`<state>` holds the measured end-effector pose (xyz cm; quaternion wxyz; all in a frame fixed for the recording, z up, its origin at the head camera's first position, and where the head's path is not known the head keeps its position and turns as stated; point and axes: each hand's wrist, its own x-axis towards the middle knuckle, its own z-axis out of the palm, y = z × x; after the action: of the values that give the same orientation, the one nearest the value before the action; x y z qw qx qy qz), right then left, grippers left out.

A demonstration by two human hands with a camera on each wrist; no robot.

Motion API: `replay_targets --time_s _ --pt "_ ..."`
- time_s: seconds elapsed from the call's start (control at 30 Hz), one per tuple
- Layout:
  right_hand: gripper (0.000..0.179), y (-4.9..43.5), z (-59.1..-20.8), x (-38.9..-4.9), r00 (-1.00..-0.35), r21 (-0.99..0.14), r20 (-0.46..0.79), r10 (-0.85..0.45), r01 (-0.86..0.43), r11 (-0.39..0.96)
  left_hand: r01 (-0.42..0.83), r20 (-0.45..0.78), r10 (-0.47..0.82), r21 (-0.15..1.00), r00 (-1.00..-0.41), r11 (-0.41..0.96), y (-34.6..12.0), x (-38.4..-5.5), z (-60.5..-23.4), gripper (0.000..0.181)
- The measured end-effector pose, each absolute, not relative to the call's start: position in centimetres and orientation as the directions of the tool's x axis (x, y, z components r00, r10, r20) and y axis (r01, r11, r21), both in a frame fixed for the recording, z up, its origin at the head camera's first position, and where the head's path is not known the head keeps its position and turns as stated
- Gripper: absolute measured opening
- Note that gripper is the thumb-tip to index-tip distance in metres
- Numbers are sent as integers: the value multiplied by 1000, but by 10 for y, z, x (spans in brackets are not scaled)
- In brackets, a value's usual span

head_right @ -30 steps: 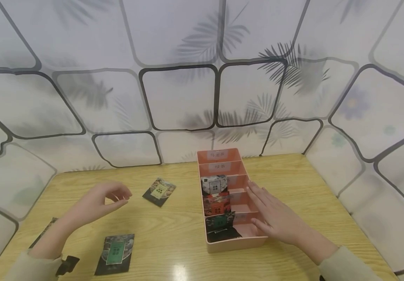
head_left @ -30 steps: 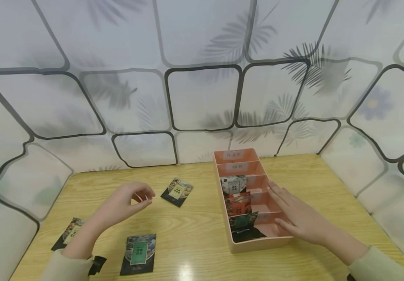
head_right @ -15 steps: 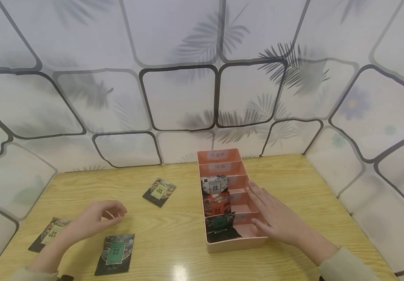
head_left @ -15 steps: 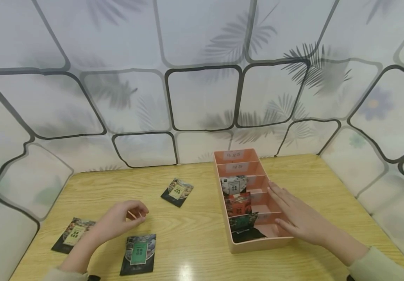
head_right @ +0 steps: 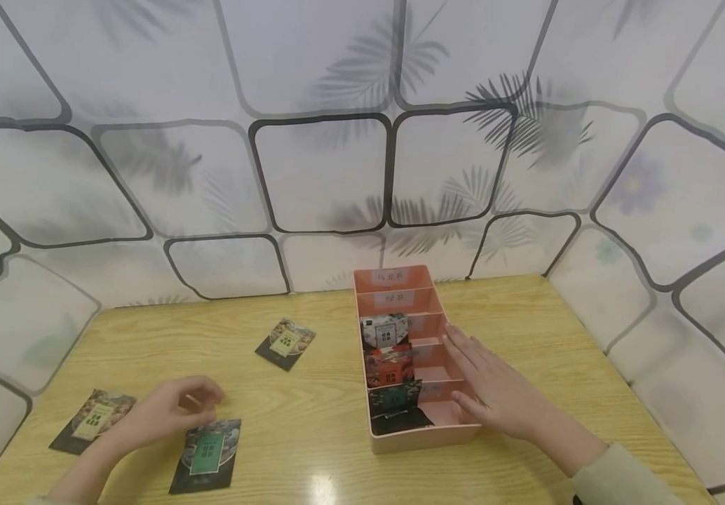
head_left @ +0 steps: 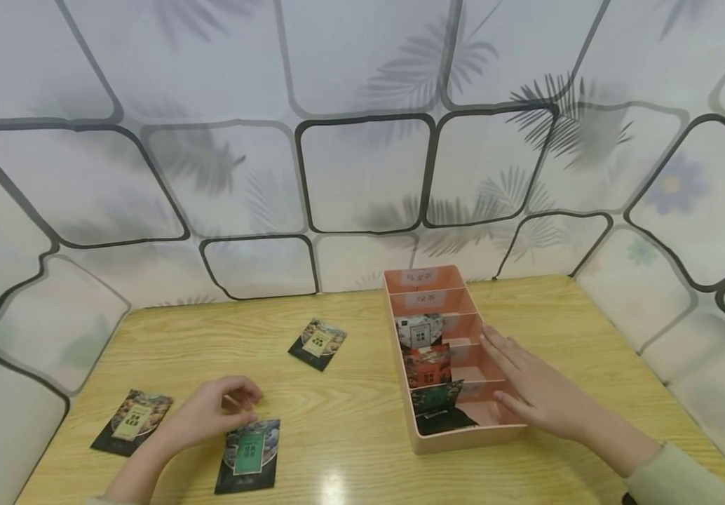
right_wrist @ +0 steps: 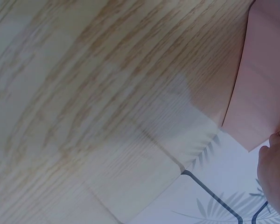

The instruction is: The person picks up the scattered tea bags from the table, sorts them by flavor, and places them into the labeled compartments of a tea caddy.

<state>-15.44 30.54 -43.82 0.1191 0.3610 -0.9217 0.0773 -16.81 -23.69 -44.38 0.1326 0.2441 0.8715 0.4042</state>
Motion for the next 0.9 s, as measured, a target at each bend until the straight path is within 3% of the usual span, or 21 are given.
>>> replay_targets --time_s 0.23,0.57,0.9 --pt "80 306 -439 -155 -708 -55 281 -648 -686 725 312 -81 542 743 -837 593 -240 -170 -447 35" --pt "76 307 -441 -157 -685 -55 309 -660 -705 707 322 -124 654 792 -746 518 -248 -169 -451 51" --pt "77 306 -440 -156 -690 -56 304 -657 -702 710 339 -185 651 732 -736 591 -244 -168 -449 49"
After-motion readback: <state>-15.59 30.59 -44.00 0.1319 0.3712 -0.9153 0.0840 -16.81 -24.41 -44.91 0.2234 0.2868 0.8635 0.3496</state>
